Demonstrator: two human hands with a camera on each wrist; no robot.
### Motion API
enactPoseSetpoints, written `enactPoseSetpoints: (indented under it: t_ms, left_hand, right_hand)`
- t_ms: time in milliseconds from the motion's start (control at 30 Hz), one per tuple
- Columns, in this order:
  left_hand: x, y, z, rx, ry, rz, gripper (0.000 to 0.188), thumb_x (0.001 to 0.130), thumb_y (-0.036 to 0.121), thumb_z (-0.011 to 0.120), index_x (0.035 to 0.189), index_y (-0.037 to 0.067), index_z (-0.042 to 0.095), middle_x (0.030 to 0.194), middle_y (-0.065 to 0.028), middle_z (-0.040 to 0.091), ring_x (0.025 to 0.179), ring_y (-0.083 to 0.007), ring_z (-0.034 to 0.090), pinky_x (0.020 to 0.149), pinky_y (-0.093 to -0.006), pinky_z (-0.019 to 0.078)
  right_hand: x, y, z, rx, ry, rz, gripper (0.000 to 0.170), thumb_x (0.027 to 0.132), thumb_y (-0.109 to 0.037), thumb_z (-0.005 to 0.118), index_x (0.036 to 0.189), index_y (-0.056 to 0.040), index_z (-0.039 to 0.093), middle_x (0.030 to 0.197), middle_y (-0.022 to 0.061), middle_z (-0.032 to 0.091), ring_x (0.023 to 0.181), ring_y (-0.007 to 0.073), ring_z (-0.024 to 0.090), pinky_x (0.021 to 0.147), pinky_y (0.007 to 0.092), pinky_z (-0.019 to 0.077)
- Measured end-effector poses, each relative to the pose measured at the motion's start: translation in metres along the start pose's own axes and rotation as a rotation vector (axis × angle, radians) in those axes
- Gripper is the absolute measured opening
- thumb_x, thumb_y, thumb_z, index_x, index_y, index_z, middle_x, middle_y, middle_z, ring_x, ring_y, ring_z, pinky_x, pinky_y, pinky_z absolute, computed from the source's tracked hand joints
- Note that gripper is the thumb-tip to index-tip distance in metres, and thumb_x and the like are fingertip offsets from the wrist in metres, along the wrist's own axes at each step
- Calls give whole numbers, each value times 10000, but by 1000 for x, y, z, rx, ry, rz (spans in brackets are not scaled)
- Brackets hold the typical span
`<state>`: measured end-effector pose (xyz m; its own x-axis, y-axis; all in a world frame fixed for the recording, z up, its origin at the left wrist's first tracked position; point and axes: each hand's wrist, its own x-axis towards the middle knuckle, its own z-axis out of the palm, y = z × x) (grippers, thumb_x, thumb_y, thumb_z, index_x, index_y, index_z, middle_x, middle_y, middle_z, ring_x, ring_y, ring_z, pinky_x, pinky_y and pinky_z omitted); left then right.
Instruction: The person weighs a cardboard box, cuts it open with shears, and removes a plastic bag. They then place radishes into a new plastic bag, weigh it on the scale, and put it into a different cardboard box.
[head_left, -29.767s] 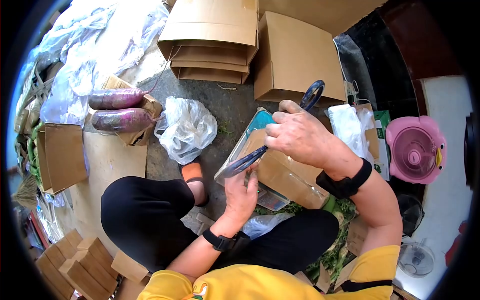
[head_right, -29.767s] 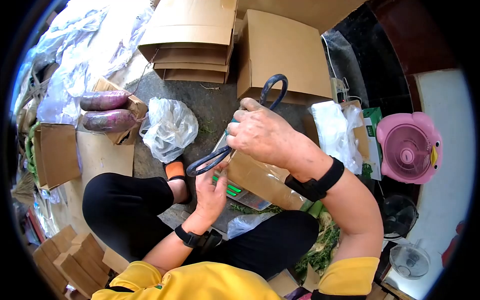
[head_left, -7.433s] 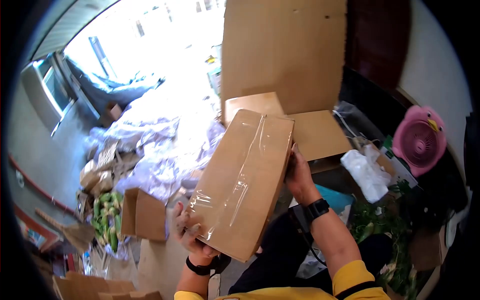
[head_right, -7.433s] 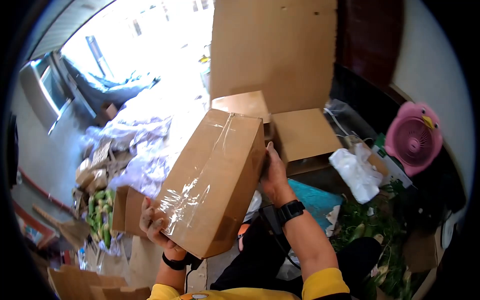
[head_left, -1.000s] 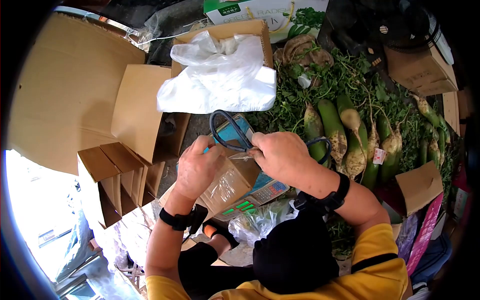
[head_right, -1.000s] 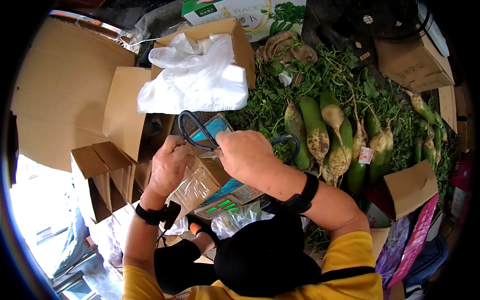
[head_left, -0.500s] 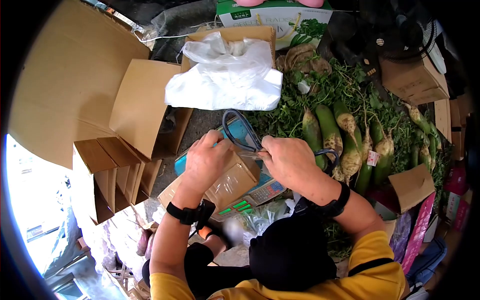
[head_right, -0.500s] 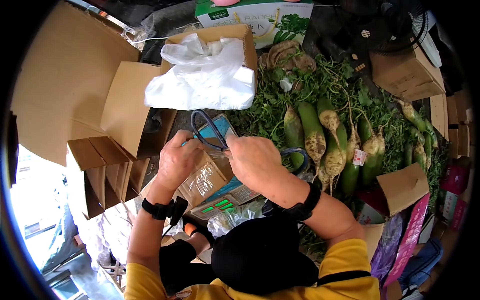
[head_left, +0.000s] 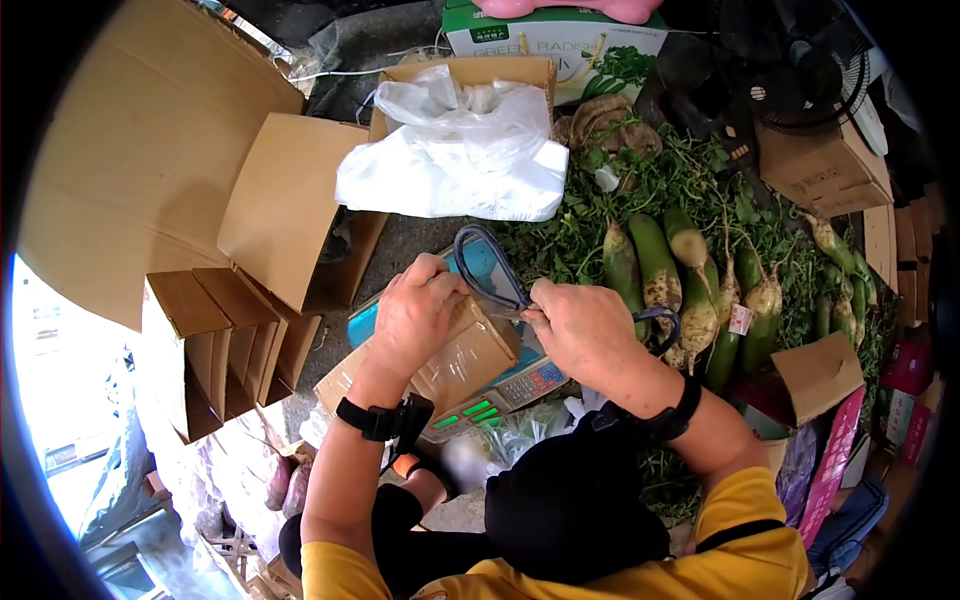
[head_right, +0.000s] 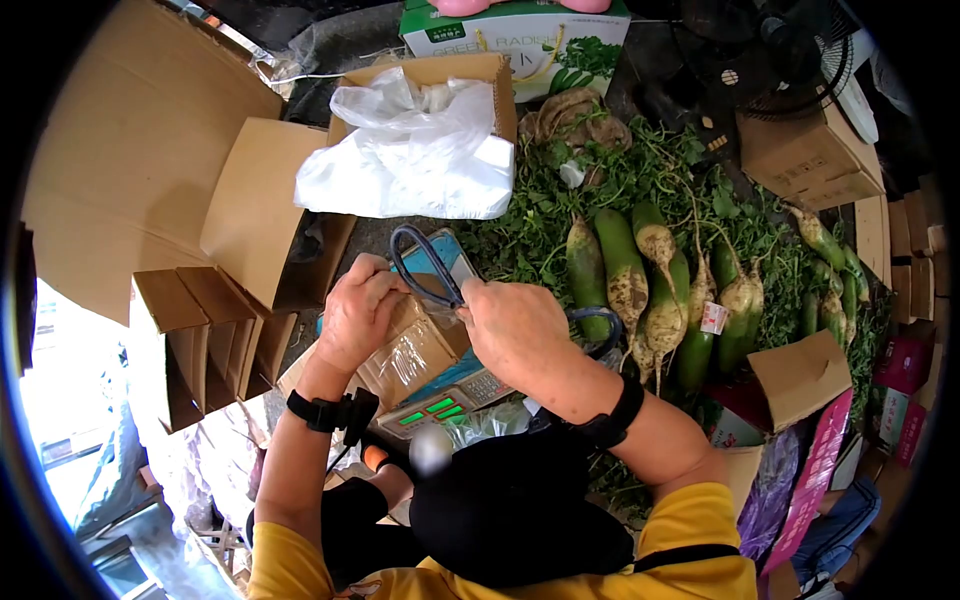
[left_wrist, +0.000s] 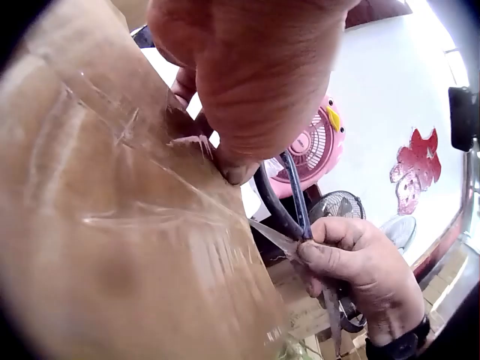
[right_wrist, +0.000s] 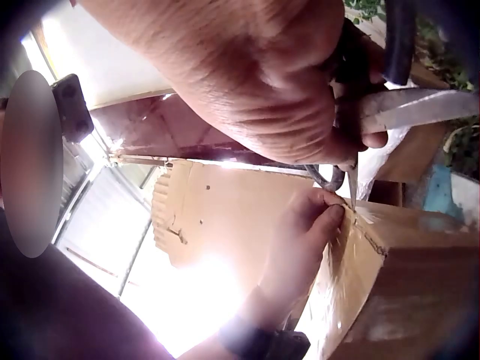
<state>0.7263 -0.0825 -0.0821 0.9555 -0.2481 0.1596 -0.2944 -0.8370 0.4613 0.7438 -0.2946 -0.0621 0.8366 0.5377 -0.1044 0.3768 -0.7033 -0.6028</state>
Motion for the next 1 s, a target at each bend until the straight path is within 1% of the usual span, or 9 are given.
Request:
enactPoseSetpoints:
  t_ms: [100,300,367,600,667,767,833,967,1000]
  left_hand:
    - [0,0,0,-31,2,-2,69,734,38,621,802,42,609,863,-95,524,771,-296,568,666,-359,471]
    - [0,-4,1,-28,14,-15,115,716,0,596,829,23,600,889,-110,525,792,-313,564,676,-367,468]
    - [2,-7,2,-30,46,-23,135,708,-14,585,839,17,596,895,-115,525,799,-318,562,680,-369,469]
    - [-2,-10,1,-59,9,-34,214,711,1,587,924,20,595,937,-119,535,841,-325,558,712,-375,470]
    - [-12,-1,-10,-89,24,-116,250,715,13,596,965,29,596,953,-121,540,861,-326,555,731,-377,467]
    - [-47,18,-35,-50,222,-275,315,734,41,610,1048,46,585,1008,-142,543,922,-334,540,792,-379,454]
    - [-86,34,-43,-7,353,-495,350,751,38,604,1098,48,566,1059,-162,537,966,-343,528,837,-385,436]
    - [-173,42,-38,122,637,-851,305,759,47,578,1064,42,577,1037,-159,545,962,-351,514,839,-386,423]
    - [-186,44,-33,119,658,-864,305,759,47,578,1064,42,577,1037,-159,545,962,-351,514,839,-386,423]
  right_hand:
    - [-3,1,2,32,11,25,160,801,-167,581,752,-32,511,660,134,583,625,339,579,558,444,440]
    - [-10,-4,-1,-10,-16,-6,160,822,-158,558,773,-6,551,641,155,595,635,321,610,582,417,477]
    - [-18,-5,1,-27,-165,5,161,818,-172,564,761,-22,559,647,148,601,637,319,611,585,421,477]
    - [-18,-2,-8,-53,-96,-9,161,791,-201,581,744,-50,552,671,143,592,655,338,598,576,431,460]
    - [-18,0,-21,-82,1,25,155,769,-211,614,734,-74,548,684,123,590,647,332,591,566,431,453]
    - [-8,4,-30,-46,141,9,152,751,-182,650,766,-57,565,678,141,579,628,334,575,539,410,437]
    - [0,1,-30,-43,151,-26,151,751,-179,647,772,-54,564,681,139,575,630,338,563,543,408,430]
    - [23,-39,-34,-126,70,-190,128,756,-173,633,777,-65,569,692,119,578,650,322,560,557,401,431]
    - [31,-55,-33,-186,55,-328,123,759,-175,624,775,-67,567,689,109,573,659,314,559,564,398,433]
